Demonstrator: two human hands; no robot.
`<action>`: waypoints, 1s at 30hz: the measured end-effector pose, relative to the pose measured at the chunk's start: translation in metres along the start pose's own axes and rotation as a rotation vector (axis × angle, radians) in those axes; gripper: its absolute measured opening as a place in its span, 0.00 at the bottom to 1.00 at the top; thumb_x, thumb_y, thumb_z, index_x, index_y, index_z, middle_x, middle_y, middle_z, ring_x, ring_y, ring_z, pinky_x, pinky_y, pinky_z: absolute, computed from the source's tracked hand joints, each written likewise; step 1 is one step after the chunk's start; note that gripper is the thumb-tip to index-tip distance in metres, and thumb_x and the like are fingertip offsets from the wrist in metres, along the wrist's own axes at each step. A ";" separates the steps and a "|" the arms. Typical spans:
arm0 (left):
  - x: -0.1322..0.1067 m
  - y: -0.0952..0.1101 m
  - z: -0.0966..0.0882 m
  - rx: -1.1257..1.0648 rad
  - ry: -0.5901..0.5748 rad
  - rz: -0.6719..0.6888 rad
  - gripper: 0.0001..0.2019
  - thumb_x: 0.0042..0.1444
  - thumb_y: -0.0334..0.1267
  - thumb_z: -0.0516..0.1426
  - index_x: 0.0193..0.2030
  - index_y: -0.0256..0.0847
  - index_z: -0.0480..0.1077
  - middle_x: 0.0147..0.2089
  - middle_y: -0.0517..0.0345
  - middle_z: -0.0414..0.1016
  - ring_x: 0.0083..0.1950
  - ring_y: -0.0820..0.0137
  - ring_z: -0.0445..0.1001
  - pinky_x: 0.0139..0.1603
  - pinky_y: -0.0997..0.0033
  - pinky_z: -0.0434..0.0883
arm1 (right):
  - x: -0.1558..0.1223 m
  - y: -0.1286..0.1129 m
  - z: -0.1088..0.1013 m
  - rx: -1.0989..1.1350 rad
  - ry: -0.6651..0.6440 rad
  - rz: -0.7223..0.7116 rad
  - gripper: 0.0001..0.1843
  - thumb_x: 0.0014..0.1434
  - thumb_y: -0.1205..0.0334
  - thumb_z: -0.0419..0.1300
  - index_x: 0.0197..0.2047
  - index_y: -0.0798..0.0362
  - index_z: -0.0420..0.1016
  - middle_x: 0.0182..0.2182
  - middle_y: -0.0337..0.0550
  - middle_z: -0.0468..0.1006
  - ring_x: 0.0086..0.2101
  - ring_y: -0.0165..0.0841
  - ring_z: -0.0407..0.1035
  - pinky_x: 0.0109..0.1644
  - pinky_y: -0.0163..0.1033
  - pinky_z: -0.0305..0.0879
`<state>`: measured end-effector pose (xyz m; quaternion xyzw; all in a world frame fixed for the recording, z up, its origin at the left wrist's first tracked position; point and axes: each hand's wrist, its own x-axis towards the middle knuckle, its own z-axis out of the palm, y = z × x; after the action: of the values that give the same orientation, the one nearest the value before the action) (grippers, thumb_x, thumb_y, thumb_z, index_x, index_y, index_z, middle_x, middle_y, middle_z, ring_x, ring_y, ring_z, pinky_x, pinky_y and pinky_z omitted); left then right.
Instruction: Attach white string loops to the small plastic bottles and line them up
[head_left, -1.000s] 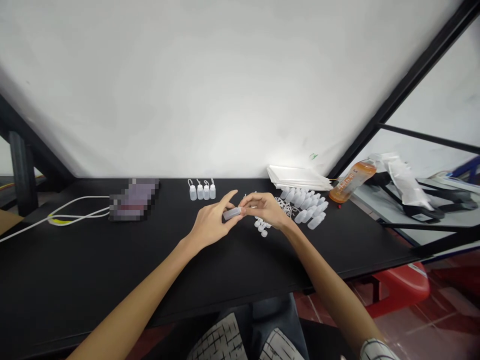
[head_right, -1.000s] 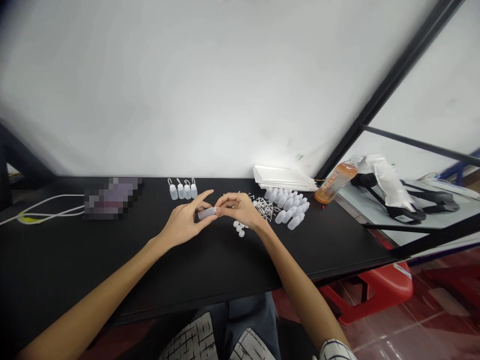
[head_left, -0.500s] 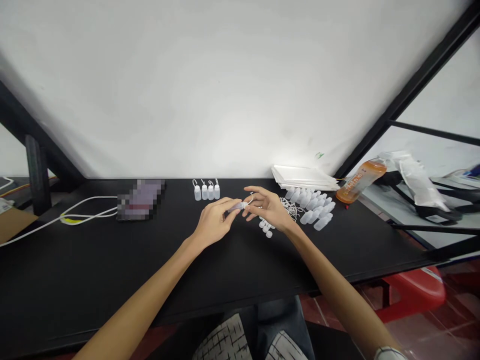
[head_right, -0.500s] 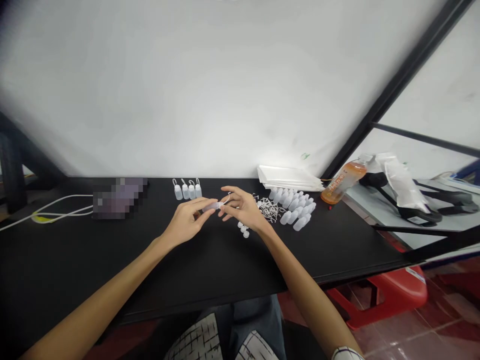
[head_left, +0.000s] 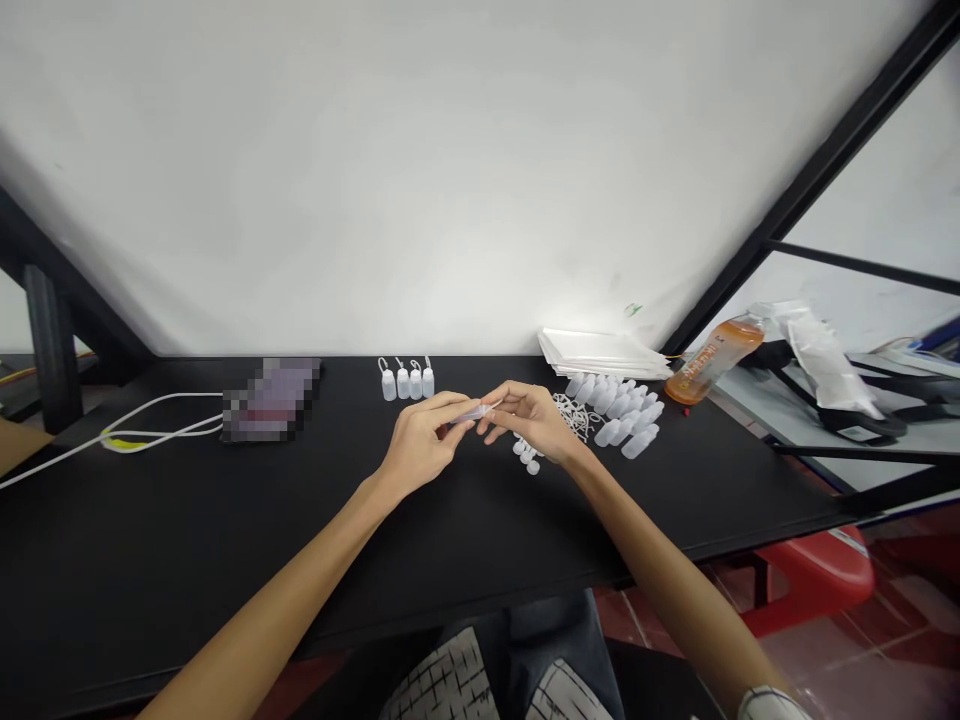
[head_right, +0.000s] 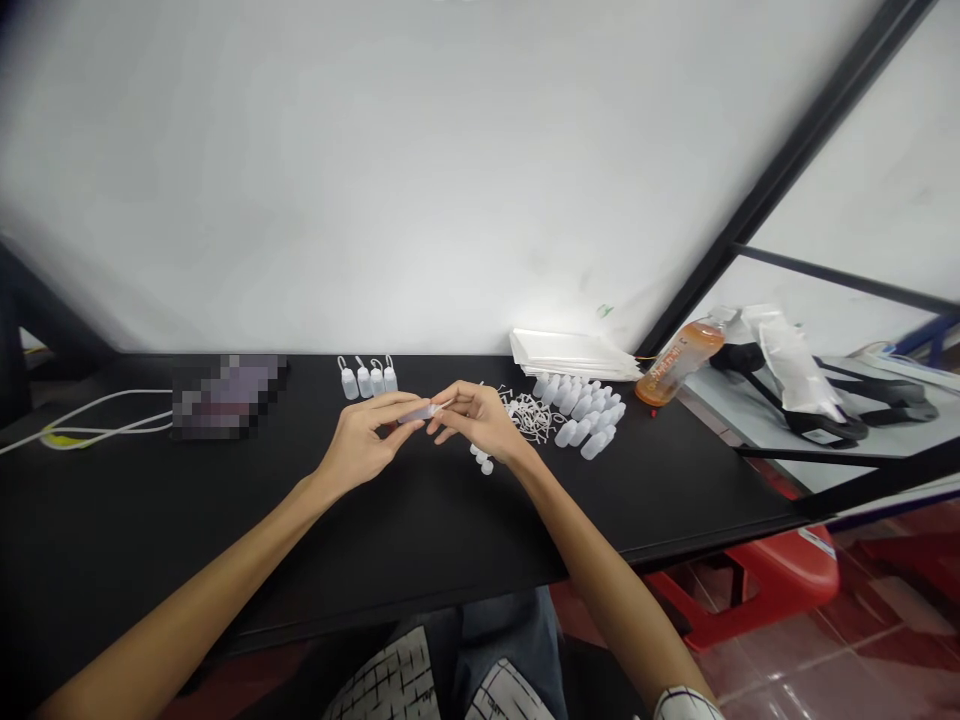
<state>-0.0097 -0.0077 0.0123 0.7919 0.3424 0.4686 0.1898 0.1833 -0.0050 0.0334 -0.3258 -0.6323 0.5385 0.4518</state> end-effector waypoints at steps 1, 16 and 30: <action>0.000 0.001 -0.001 -0.005 -0.002 -0.016 0.12 0.61 0.37 0.55 0.48 0.41 0.78 0.48 0.52 0.79 0.39 0.69 0.76 0.33 0.72 0.72 | 0.000 0.000 0.000 -0.010 0.007 -0.010 0.17 0.50 0.53 0.70 0.37 0.55 0.75 0.30 0.42 0.78 0.32 0.35 0.76 0.34 0.43 0.78; 0.001 0.001 0.002 0.097 -0.056 -0.141 0.12 0.62 0.42 0.55 0.45 0.38 0.75 0.39 0.55 0.78 0.31 0.72 0.72 0.31 0.73 0.68 | 0.002 0.008 0.005 -0.242 0.079 -0.089 0.15 0.52 0.54 0.68 0.40 0.55 0.80 0.30 0.43 0.78 0.30 0.33 0.75 0.35 0.41 0.78; -0.001 0.005 0.004 0.150 -0.121 -0.125 0.07 0.60 0.36 0.53 0.42 0.38 0.69 0.40 0.56 0.73 0.34 0.71 0.71 0.35 0.70 0.69 | 0.001 0.009 0.007 -0.209 0.064 -0.021 0.18 0.52 0.51 0.68 0.38 0.57 0.79 0.28 0.44 0.78 0.29 0.34 0.76 0.35 0.43 0.77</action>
<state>-0.0049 -0.0119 0.0132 0.8079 0.4129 0.3804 0.1793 0.1754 -0.0048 0.0247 -0.3814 -0.6736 0.4544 0.4408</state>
